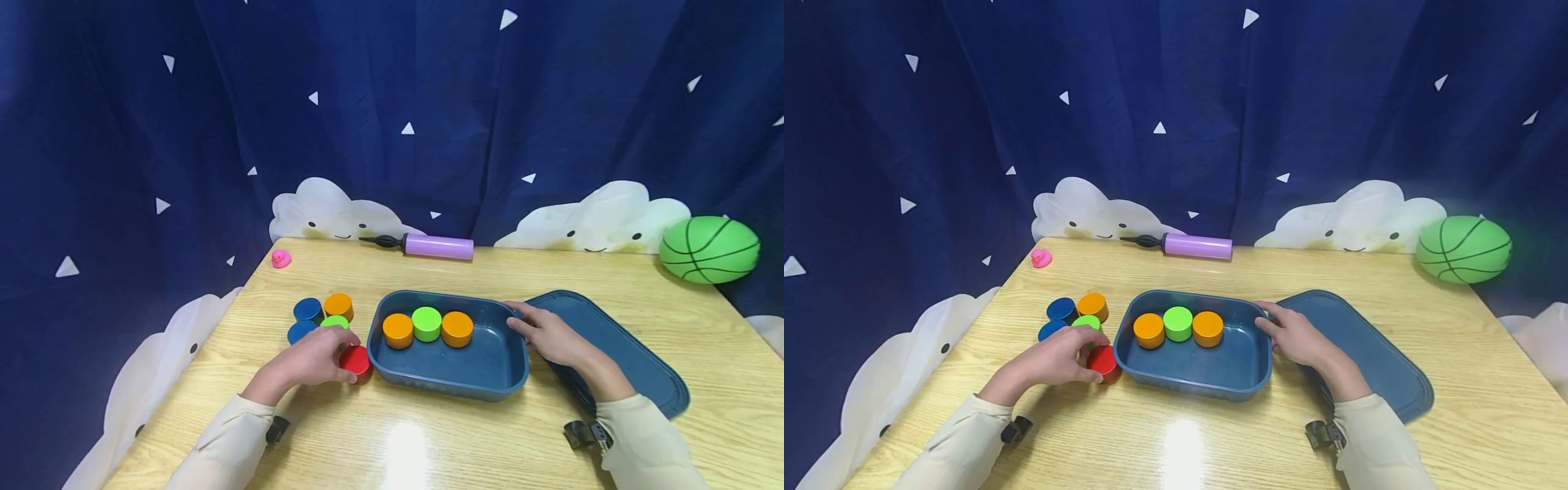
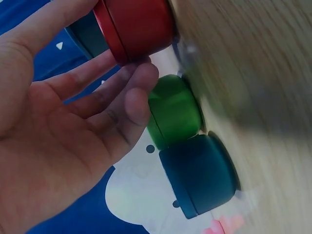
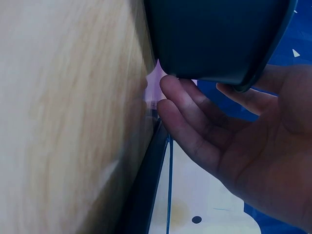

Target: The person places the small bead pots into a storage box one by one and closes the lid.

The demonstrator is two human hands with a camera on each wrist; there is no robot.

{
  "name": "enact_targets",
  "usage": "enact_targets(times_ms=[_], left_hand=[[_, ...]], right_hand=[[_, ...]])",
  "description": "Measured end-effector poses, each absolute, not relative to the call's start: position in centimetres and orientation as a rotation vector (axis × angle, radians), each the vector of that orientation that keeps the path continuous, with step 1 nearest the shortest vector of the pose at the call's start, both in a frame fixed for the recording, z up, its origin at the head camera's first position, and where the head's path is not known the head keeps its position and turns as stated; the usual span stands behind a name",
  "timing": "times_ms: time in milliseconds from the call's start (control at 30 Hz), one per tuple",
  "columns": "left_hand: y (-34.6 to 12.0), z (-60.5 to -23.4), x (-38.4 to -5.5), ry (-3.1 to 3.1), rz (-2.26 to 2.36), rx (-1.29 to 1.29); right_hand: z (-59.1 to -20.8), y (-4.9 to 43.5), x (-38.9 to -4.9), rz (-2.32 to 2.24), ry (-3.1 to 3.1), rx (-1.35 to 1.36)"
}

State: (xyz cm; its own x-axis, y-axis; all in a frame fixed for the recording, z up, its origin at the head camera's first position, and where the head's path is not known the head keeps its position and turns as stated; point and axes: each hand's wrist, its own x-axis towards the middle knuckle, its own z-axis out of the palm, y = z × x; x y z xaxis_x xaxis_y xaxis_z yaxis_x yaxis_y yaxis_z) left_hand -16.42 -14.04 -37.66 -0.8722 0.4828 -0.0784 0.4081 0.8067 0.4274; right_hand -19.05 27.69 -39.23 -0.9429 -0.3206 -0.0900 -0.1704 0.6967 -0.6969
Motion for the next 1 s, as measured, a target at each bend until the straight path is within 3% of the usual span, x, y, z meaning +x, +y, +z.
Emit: enact_targets(times_ms=[267, 533, 767, 1000], left_hand=[[-15.4, -36.9, -16.4, 2.807, 0.648, 0.754], [-16.1, -33.0, -17.4, 2.889, 0.699, 0.797], [-13.4, -30.1, -18.1, 2.863, 0.684, 0.86], [-9.3, -30.1, -18.5, 2.762, 0.571, 0.978]], right_hand=[[-39.2, 27.6, -19.1, -1.059, 2.708, -0.403], [-39.2, 27.7, -19.1, -1.035, 2.73, -0.389], [-39.3, 27.6, -19.1, -1.048, 2.725, -0.379], [-39.2, 27.6, -19.1, -1.056, 2.721, -0.377]])
